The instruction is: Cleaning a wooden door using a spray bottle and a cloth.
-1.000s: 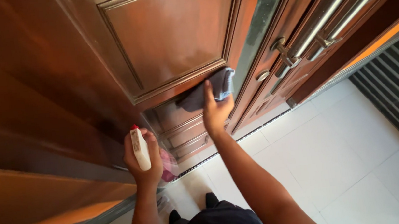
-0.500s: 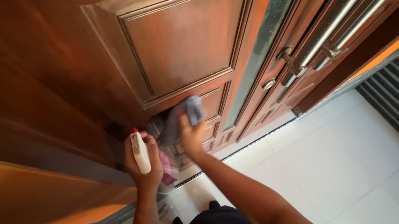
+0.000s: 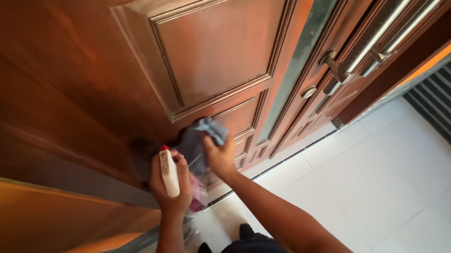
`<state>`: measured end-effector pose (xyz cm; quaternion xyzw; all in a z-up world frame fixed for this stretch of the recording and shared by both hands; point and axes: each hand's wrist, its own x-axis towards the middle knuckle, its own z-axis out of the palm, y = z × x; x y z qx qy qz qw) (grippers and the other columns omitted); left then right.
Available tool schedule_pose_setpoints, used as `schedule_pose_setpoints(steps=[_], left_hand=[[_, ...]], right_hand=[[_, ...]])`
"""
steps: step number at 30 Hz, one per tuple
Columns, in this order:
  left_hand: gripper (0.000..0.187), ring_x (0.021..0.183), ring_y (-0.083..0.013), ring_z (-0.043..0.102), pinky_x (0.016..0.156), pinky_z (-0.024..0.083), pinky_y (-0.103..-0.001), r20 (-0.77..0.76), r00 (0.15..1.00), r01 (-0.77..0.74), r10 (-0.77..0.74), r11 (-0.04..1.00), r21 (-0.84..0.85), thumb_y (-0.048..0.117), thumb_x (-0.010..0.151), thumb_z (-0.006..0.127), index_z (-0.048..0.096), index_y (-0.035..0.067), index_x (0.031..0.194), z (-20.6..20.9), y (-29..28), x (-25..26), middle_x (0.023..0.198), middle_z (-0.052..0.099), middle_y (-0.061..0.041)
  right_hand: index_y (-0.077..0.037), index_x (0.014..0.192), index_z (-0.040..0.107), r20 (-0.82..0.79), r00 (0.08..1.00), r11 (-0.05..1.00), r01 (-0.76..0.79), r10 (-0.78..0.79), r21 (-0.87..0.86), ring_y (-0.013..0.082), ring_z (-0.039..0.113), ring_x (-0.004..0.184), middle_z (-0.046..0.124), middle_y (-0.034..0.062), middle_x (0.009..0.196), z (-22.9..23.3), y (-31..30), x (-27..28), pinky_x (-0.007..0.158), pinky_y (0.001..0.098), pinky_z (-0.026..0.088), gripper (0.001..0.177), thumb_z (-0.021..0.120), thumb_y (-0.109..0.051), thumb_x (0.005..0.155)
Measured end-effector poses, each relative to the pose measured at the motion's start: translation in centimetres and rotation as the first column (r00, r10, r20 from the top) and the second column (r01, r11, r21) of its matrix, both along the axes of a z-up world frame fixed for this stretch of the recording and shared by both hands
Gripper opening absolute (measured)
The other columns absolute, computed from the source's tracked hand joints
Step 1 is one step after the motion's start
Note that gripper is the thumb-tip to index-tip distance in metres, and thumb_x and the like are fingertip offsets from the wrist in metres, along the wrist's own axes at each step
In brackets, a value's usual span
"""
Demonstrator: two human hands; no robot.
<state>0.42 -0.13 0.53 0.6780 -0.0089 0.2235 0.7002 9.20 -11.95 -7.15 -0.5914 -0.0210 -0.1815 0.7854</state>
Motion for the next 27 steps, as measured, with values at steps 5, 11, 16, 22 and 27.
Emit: schedule_pose_setpoints(steps=[5,11,16,22,27], left_hand=[[0.018,0.064,-0.0058,0.056,0.057,0.048,-0.023,-0.003,1.0,0.01,-0.01,1.0,-0.013,0.006,0.097,0.066,0.058,0.006,0.114,0.7,0.0,-0.2,0.091,0.064,-0.001],[0.018,0.066,-0.0061,0.057,0.058,0.049,-0.023,-0.035,0.999,0.002,-0.003,1.0,-0.023,0.007,0.097,0.065,0.058,0.006,0.114,0.3,-0.1,-0.2,0.093,0.063,-0.001],[0.021,0.075,-0.0066,0.058,0.062,0.051,-0.023,0.031,0.999,-0.037,0.037,0.999,0.011,0.007,0.098,0.066,0.058,0.005,0.117,-0.6,-0.5,0.7,0.096,0.064,-0.001],[0.019,0.069,-0.0072,0.057,0.06,0.049,-0.023,-0.016,0.998,-0.053,0.053,0.999,0.002,0.008,0.098,0.067,0.058,0.006,0.115,-0.1,-1.0,0.8,0.093,0.064,-0.001],[0.022,0.069,-0.0068,0.056,0.06,0.049,-0.023,-0.026,0.998,-0.067,0.065,0.993,-0.092,0.007,0.096,0.067,0.057,0.007,0.116,-1.0,-0.8,0.8,0.094,0.062,-0.001]], right_hand=[[-0.002,0.1,0.067,-0.141,0.947,0.934,0.31,-0.288,0.176,0.0074,0.056,0.063,0.064,-0.0012,0.079,-2.9,-6.2,3.3,0.054,0.0246,0.044,0.005,0.067,-0.003,0.095],[0.002,0.13,0.06,0.284,0.755,0.787,0.617,-0.592,0.002,0.0138,0.065,0.107,0.067,0.0077,0.121,5.3,-12.8,2.2,0.095,0.029,0.052,0.035,0.063,-0.001,0.095],[-0.001,0.12,0.055,0.321,0.777,0.828,0.558,-0.541,0.045,0.0139,0.062,0.098,0.061,0.0067,0.111,3.1,-13.1,1.9,0.087,0.0303,0.054,0.028,0.067,0.002,0.094],[0.003,0.126,0.058,0.596,0.696,0.539,0.705,-0.399,-0.461,0.0356,0.064,0.104,0.064,0.0203,0.114,2.8,-10.6,2.4,0.094,0.0397,0.052,0.043,0.066,0.011,0.084],[0.001,0.128,0.059,0.585,0.73,0.521,0.673,-0.353,-0.525,0.0431,0.064,0.108,0.064,0.0224,0.118,1.2,-11.6,3.1,0.096,0.0451,0.054,0.044,0.067,0.009,0.086]])
